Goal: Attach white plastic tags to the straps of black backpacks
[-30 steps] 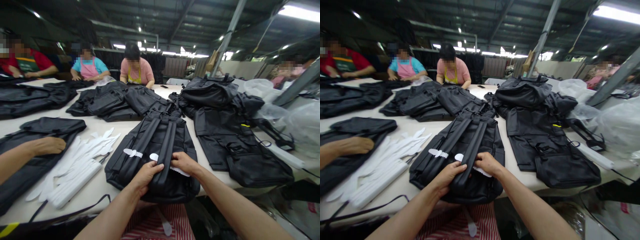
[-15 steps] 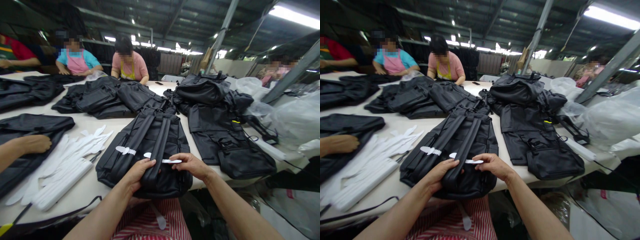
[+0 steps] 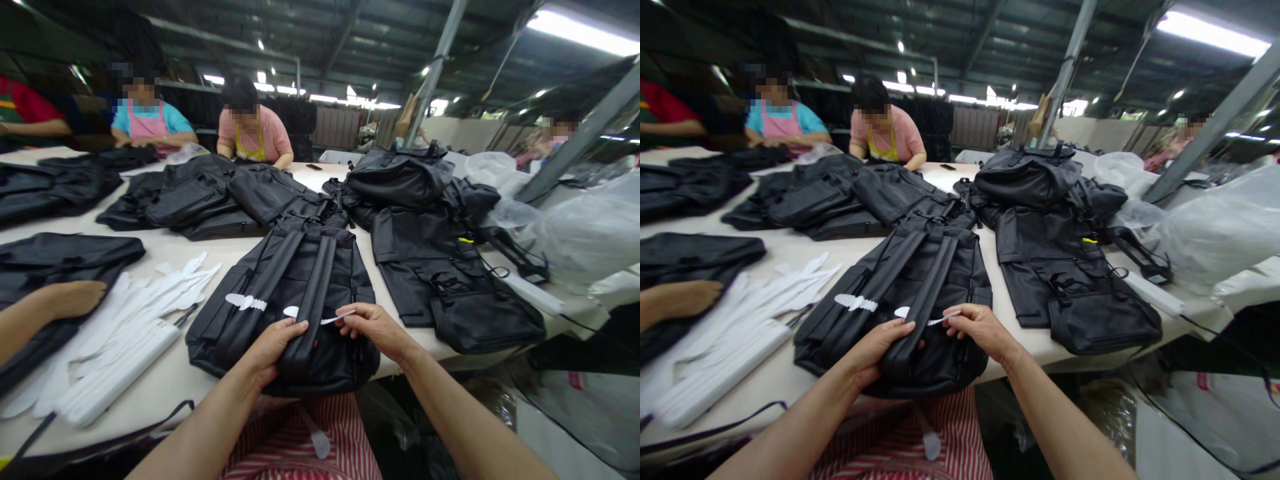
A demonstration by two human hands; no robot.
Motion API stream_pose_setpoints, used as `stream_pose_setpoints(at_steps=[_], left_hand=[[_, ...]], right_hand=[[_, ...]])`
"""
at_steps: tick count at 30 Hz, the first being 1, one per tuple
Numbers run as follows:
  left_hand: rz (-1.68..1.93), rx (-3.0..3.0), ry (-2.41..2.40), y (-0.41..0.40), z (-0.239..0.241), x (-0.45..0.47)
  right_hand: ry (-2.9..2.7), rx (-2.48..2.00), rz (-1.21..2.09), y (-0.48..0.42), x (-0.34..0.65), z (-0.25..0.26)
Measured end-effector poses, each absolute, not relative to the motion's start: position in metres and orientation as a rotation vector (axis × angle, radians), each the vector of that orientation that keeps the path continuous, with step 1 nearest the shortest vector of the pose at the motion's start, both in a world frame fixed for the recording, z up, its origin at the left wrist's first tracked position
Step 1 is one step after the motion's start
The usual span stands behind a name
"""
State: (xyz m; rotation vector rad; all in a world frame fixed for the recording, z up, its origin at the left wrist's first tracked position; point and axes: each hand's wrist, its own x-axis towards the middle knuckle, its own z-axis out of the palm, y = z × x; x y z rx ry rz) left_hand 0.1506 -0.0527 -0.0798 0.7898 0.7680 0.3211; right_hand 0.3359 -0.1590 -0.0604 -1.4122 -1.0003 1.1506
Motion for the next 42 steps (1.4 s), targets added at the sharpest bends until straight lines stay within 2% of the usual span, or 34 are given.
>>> stream_pose_setpoints(at_steps=[11, 15, 19, 23, 30, 35, 42], left_hand=[[0.325, 0.833, 0.795, -0.054, -0.081, 0.151], [0.375, 0.999, 0.792, -0.059, -0.083, 0.153], [0.483, 1.353, 0.879, -0.067, -0.079, 0.158], [0.636, 1.775, 0.933, -0.072, -0.078, 0.16], [0.612, 1.989, 0.953, -0.073, -0.086, 0.155], [0.602, 1.991, 0.952, -0.07, -0.091, 0.154], [0.604, 2.008, 0.982, -0.069, -0.093, 0.154]], right_hand=[[-0.998, -1.545, 0.948, -0.161, 0.332, -0.058], [-1.06, -1.633, 0.697, -0.175, 0.325, -0.029], [-1.436, -1.586, 0.446, -0.183, 0.305, 0.008], [-1.677, -1.709, 0.174, -0.154, 0.295, 0.004], [-1.882, -1.883, 0.34, -0.095, 0.298, -0.037], [-1.816, -1.845, 0.399, -0.091, 0.299, -0.044], [-1.998, -1.799, 0.326, -0.094, 0.3, -0.048]])
